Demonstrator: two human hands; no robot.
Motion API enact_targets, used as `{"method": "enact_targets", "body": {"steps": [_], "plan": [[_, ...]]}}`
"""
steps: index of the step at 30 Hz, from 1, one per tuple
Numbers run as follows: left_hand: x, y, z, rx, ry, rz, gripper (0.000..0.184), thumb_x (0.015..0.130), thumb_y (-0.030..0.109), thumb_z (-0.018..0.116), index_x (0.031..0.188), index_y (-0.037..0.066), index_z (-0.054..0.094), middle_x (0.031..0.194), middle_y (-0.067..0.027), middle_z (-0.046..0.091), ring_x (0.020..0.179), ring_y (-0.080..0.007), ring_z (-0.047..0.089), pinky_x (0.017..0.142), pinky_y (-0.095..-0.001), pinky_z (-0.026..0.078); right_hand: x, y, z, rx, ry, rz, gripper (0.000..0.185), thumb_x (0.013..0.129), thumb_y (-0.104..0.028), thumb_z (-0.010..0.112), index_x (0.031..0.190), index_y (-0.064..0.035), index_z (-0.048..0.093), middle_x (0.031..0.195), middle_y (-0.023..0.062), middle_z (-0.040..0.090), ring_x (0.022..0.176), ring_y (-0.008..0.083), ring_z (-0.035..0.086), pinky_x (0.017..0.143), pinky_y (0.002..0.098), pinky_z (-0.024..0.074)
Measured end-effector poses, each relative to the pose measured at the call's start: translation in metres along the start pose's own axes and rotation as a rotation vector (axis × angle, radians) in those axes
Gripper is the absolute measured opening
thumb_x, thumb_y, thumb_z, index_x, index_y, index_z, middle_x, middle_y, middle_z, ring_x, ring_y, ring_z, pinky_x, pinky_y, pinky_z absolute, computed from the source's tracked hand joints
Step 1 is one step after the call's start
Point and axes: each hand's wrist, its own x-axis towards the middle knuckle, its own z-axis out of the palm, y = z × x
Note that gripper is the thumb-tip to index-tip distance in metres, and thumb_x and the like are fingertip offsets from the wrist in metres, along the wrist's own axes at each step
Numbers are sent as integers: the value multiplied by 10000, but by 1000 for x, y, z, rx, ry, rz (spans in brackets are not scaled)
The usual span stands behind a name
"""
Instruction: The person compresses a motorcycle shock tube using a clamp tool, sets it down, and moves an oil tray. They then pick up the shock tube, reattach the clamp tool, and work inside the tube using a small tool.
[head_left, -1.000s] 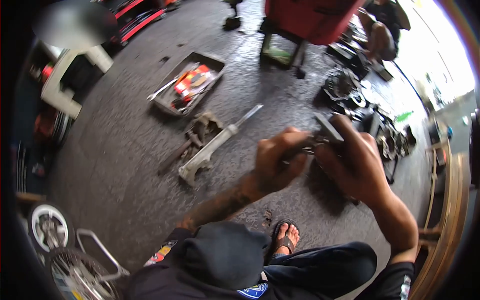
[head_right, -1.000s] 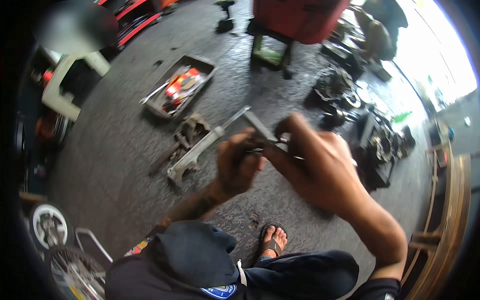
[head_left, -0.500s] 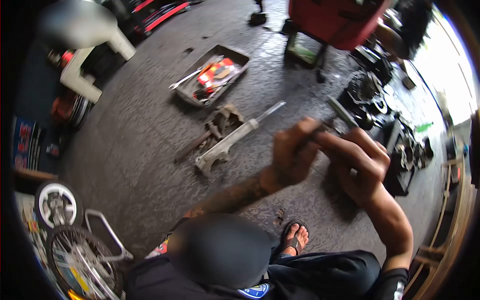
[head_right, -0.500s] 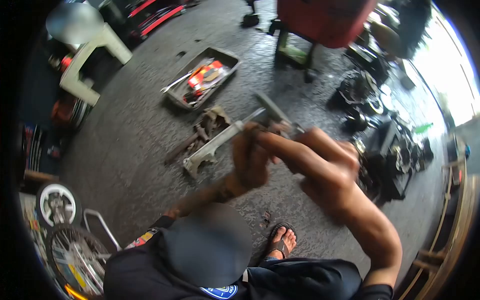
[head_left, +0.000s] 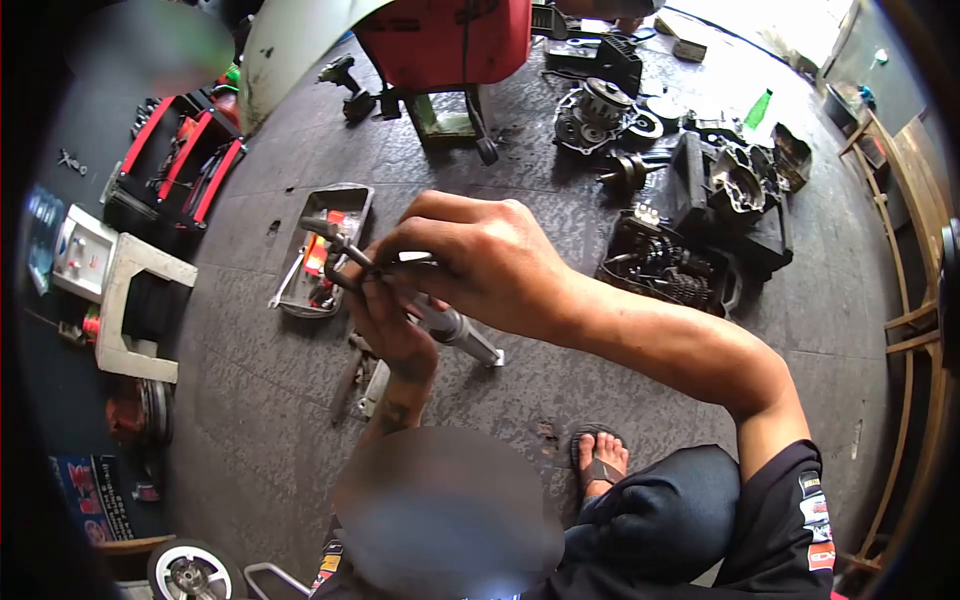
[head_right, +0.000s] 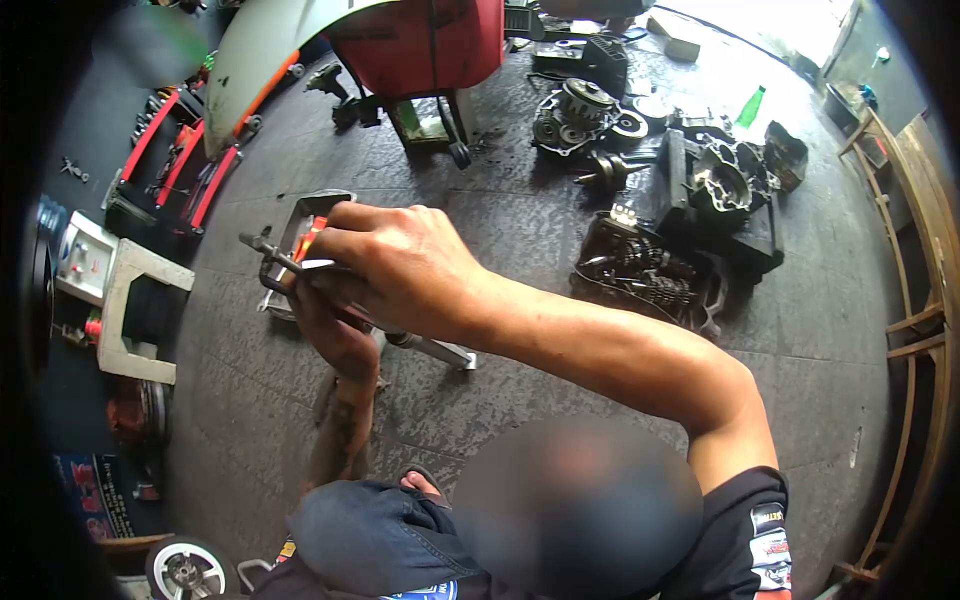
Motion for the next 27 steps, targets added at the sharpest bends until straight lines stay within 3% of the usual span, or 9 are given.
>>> {"method": "enact_targets", "body": {"steps": [4, 8, 9, 12, 15, 19, 26, 27], "plan": [[-5, 3, 3, 16, -41, 16, 341, 976, 330, 304, 1055, 36, 456, 790, -85, 554, 545, -105, 520, 470, -229, 401, -2, 1, -5, -44, -63, -15, 218, 742, -177, 673, 918, -88, 579, 818, 58, 564, 684, 279, 623, 550, 378, 511], [-9, 0, 5, 66, -107, 131, 305, 973, 312, 333, 1022, 40, 460, 885, -76, 551, 570, -104, 509, 493, -231, 405, -18, 7, -2, -61, -4, -41, 322, 711, -185, 692, 964, -94, 514, 830, 56, 534, 653, 278, 621, 493, 364, 498], [-7, -4, 5, 183, -99, 253, 309, 973, 313, 329, 1024, 38, 461, 887, -74, 550, 570, -103, 506, 499, -232, 408, -21, 8, -3, -50, 29, -70, 319, 703, -179, 695, 955, -94, 518, 831, 52, 533, 650, 269, 619, 491, 360, 496], [-18, -14, 6, 105, -38, 167, 330, 977, 322, 327, 1075, 33, 453, 861, -68, 543, 564, -105, 497, 508, -237, 413, -24, 11, 1, -74, 169, -164, 252, 663, -140, 691, 876, -122, 558, 807, 23, 545, 644, 213, 612, 500, 329, 497], [-11, -6, 6, -2, -91, 62, 360, 980, 347, 333, 1135, 34, 420, 812, -69, 532, 558, -102, 492, 501, -236, 411, -20, 20, 2, -68, 171, -202, 220, 654, -142, 684, 861, -137, 610, 799, -7, 607, 694, 182, 635, 543, 306, 519], [-3, -3, 5, -56, -168, -26, 370, 983, 350, 334, 1152, 31, 415, 788, -76, 527, 547, -91, 480, 486, -234, 401, -4, 30, 1, -43, 163, -283, 251, 643, -106, 660, 890, -138, 631, 813, -1, 614, 677, 191, 630, 554, 305, 525], [-4, -14, -3, -118, -273, 72, 455, 971, 436, 340, 1174, 33, 408, 735, -59, 513, 540, -97, 476, 483, -236, 396, -6, 33, 6, -9, 183, -357, 257, 599, -90, 666, 854, -125, 672, 760, 19, 615, 656, 180, 621, 548, 291, 515], [-2, -14, -4, -134, -277, 24, 482, 966, 460, 328, 1181, 34, 401, 747, -68, 521, 544, -101, 488, 479, -233, 402, -3, 36, 2, 7, 120, -407, 228, 650, -67, 691, 876, -81, 672, 801, 64, 630, 681, 193, 633, 565, 290, 520]]}}
